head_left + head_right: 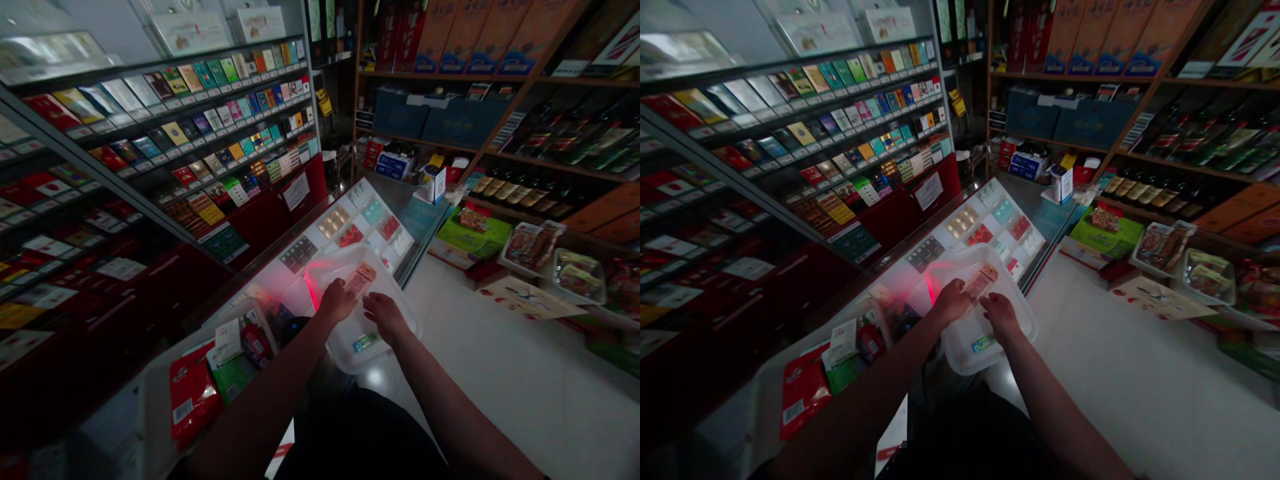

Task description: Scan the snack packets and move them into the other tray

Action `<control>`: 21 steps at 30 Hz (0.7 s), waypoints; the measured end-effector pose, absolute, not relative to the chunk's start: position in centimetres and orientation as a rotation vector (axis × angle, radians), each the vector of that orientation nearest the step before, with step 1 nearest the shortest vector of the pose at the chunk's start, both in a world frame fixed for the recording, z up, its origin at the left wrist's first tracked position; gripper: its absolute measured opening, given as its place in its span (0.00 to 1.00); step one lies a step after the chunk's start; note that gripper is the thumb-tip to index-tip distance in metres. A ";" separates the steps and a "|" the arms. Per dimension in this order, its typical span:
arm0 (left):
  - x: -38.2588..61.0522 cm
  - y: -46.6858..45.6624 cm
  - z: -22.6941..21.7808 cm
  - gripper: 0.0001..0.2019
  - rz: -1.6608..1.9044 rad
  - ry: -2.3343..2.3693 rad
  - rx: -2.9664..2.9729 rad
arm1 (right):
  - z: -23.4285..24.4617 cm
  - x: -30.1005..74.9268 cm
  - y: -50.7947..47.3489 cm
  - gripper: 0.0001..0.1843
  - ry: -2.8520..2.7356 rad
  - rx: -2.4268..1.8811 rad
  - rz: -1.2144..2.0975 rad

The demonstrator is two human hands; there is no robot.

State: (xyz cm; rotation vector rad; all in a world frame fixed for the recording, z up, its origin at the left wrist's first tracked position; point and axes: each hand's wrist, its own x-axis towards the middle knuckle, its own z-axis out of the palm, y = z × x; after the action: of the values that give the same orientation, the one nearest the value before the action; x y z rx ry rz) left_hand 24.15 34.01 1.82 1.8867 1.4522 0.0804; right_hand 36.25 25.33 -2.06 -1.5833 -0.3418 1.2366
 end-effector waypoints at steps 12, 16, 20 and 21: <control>26.7 35.1 -1.7 0.32 -0.113 1.735 1.718 | -3.2 35.9 26.2 0.12 -0.015 -1.478 1.284; 26.5 35.3 -2.5 0.36 -0.090 1.753 1.739 | -3.4 35.8 26.6 0.10 -0.022 -1.482 1.274; 25.9 35.5 -2.9 0.32 -0.093 1.723 1.730 | -3.7 35.9 26.8 0.10 -0.075 -1.483 1.287; 25.7 35.5 -2.9 0.30 -0.086 1.690 1.722 | -3.8 36.0 26.8 0.09 -0.097 -1.510 1.289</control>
State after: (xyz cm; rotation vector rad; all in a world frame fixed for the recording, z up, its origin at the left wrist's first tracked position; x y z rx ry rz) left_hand 25.72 35.46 -2.95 1.7221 1.6903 -0.0859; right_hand 35.96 26.82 -3.82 -1.5097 -0.0973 1.2888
